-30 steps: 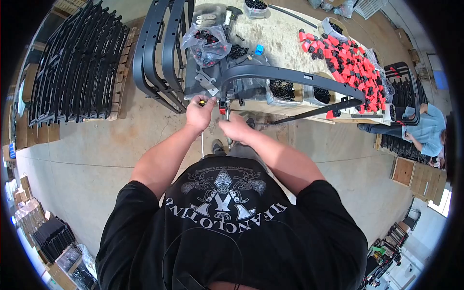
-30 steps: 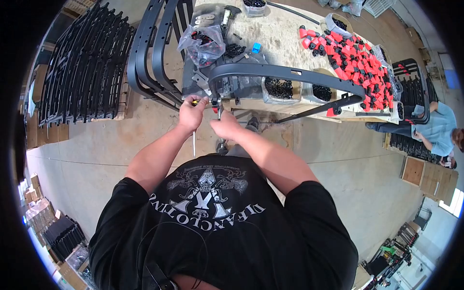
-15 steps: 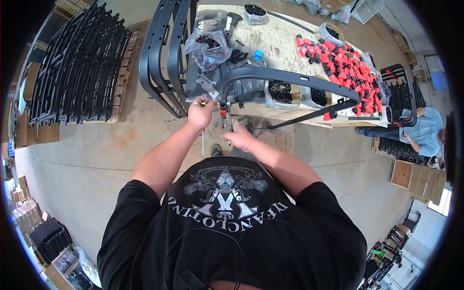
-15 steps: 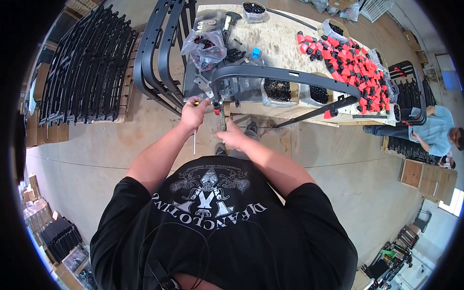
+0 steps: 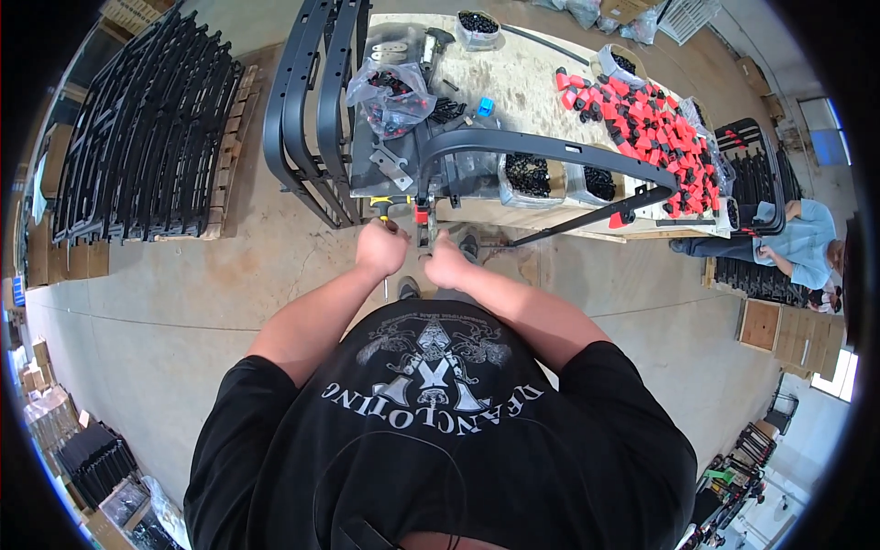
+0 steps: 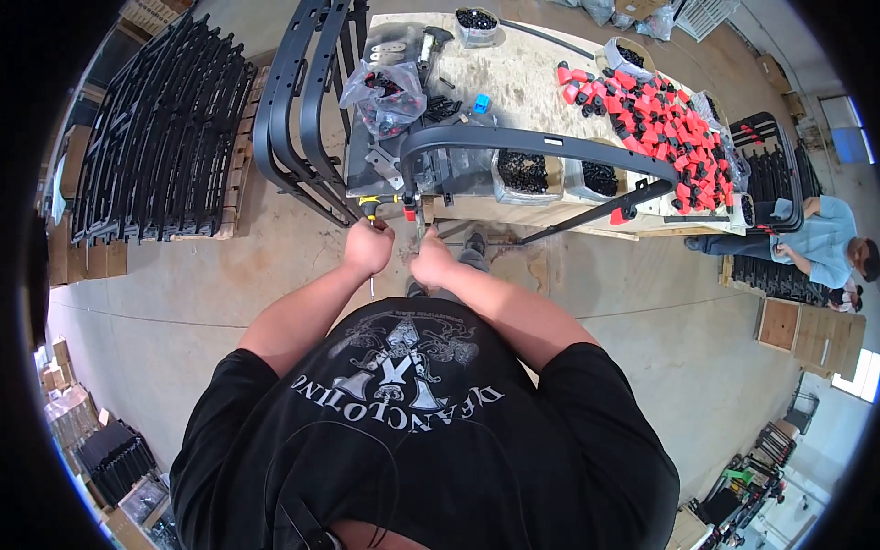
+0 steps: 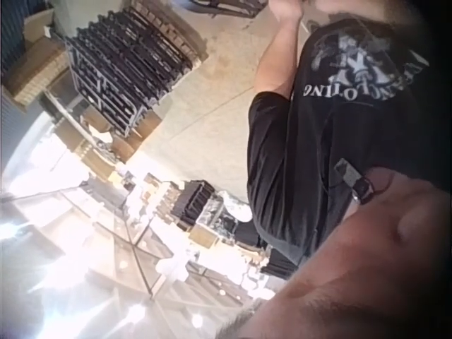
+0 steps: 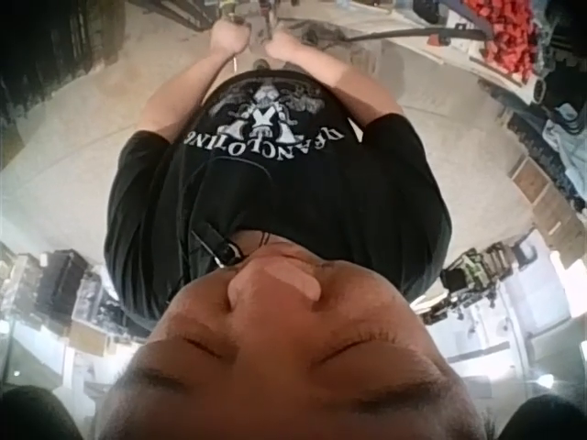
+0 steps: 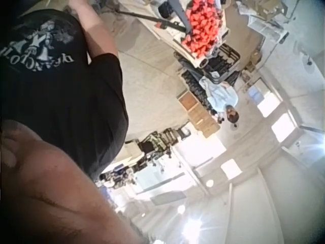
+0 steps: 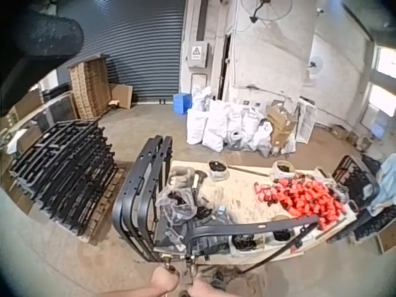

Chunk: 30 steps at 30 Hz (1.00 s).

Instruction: Assembling black metal frames by attaching red plastic components and securing them with screws and nuts using hand tools.

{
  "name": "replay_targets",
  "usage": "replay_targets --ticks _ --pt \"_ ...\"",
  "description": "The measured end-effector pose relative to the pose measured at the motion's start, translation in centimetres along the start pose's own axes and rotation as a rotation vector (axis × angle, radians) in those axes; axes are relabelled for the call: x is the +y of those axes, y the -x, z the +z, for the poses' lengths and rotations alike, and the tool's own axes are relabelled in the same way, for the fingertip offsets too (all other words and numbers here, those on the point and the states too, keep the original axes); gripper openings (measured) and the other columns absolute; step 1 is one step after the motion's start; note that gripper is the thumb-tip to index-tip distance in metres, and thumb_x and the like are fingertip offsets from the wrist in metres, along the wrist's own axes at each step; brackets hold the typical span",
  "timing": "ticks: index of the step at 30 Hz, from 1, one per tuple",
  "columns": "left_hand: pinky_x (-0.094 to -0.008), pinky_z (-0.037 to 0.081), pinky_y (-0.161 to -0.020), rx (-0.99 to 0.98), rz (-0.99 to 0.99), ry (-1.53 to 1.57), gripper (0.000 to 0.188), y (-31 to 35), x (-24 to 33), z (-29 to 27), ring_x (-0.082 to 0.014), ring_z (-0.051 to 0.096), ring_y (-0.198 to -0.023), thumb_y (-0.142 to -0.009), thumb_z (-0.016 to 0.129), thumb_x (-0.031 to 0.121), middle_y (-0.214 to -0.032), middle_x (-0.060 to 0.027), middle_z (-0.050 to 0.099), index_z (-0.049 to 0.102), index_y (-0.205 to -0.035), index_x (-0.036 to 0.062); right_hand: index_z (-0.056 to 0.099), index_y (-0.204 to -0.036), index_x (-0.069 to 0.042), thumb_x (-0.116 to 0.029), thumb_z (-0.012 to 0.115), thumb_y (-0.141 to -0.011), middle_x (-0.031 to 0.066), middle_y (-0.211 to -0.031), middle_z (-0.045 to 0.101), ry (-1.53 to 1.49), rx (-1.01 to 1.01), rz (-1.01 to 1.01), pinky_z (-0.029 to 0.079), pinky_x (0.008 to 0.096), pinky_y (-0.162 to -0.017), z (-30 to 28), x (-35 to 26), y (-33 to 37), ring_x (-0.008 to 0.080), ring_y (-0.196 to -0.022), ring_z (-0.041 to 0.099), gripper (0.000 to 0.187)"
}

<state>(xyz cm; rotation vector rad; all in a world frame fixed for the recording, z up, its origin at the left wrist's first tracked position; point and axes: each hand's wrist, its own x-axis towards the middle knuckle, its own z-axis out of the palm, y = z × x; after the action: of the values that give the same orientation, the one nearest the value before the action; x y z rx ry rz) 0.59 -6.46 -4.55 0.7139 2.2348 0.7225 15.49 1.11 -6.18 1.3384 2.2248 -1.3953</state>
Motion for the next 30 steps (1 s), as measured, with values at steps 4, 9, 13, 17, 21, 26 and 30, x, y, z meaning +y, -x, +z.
replay_targets --ticks 4,9,13,17,21,26,30 --pt "-0.0453 0.055 -0.086 0.112 0.052 -0.057 0.032 -1.5 -2.2 2.7 -0.039 0.071 -0.096 -0.088 0.066 0.028 -0.099 -0.0237 0.073 0.067 -0.107 0.0016 0.037 -0.13 0.016 -0.021 0.062 -0.089 0.0387 -0.122 0.06 -0.001 -0.005 0.006 0.049 0.0456 -0.101 -0.1 0.2 -0.2 0.0472 -0.119 0.061 0.061" --pt "-0.0449 0.056 -0.084 0.11 0.106 -0.038 0.034 -2.2 -2.8 2.6 -0.0374 0.072 -0.095 -0.088 0.067 0.029 -0.096 -0.0219 0.074 0.066 -0.109 0.0016 0.037 -0.133 0.015 -0.018 0.063 -0.088 0.0346 -0.118 0.064 -0.013 -0.002 -0.018 0.052 0.0457 -0.095 -0.1 0.1 -0.2 0.0425 -0.109 0.067 0.062" --pt "-0.0398 0.057 -0.075 0.005 0.019 0.206 0.033 -1.8 -1.3 1.6 -0.0276 0.073 -0.079 -0.087 0.071 0.026 -0.084 -0.0153 0.073 0.065 -0.105 -0.0011 0.052 -0.128 0.005 -0.017 0.062 -0.091 0.0248 -0.104 0.069 -0.414 0.008 0.104 0.055 0.0421 -0.08 -0.4 1.1 -0.6 0.031 -0.086 0.07 0.043" --pt "-0.0358 0.046 -0.054 0.075 -0.02 0.659 0.029 -3.8 -0.5 1.5 -0.015 0.053 -0.055 -0.083 0.078 0.026 -0.071 -0.0024 0.062 0.066 -0.086 0.0 0.054 -0.116 -0.001 -0.005 0.059 -0.093 0.0125 -0.093 0.066 -0.731 0.198 0.138 0.055 0.035 -0.064 -0.8 6.9 -2.6 0.0226 -0.074 0.067 0.023" --pt "-0.0336 0.032 -0.044 -0.241 -0.294 0.781 0.032 -4.5 -0.5 0.3 -0.0124 0.041 -0.047 -0.083 0.081 0.026 -0.061 0.0006 0.048 0.055 -0.072 0.0107 0.055 -0.108 -0.003 -0.005 0.061 -0.094 0.0105 -0.089 0.066 -1.038 0.227 0.314 0.054 0.0327 -0.058 -3.2 12.9 -0.4 0.0235 -0.072 0.068 0.015" --pt "-0.0286 0.03 -0.041 -0.238 -0.305 0.756 0.033 -3.6 1.4 -0.8 -0.01 0.039 -0.045 -0.081 0.084 0.026 -0.062 0.003 0.046 0.055 -0.072 0.0142 0.056 -0.104 -0.001 -0.002 0.06 -0.092 0.0128 -0.089 0.066 -1.161 0.3 0.274 0.057 0.0373 -0.063 -5.3 21.7 7.7 0.0263 -0.073 0.069 0.012" --pt "-0.0296 0.027 -0.04 -0.195 -0.368 0.75 0.035 -4.1 1.5 -1.6 -0.0105 0.035 -0.043 -0.081 0.085 0.031 -0.06 0.0033 0.044 0.055 -0.074 0.0144 0.056 -0.104 -0.001 -0.003 0.06 -0.09 0.0137 -0.089 0.064 -1.218 0.397 0.442 0.057 0.0365 -0.065 -7.5 20.9 13.1 0.0253 -0.075 0.066 0.015"
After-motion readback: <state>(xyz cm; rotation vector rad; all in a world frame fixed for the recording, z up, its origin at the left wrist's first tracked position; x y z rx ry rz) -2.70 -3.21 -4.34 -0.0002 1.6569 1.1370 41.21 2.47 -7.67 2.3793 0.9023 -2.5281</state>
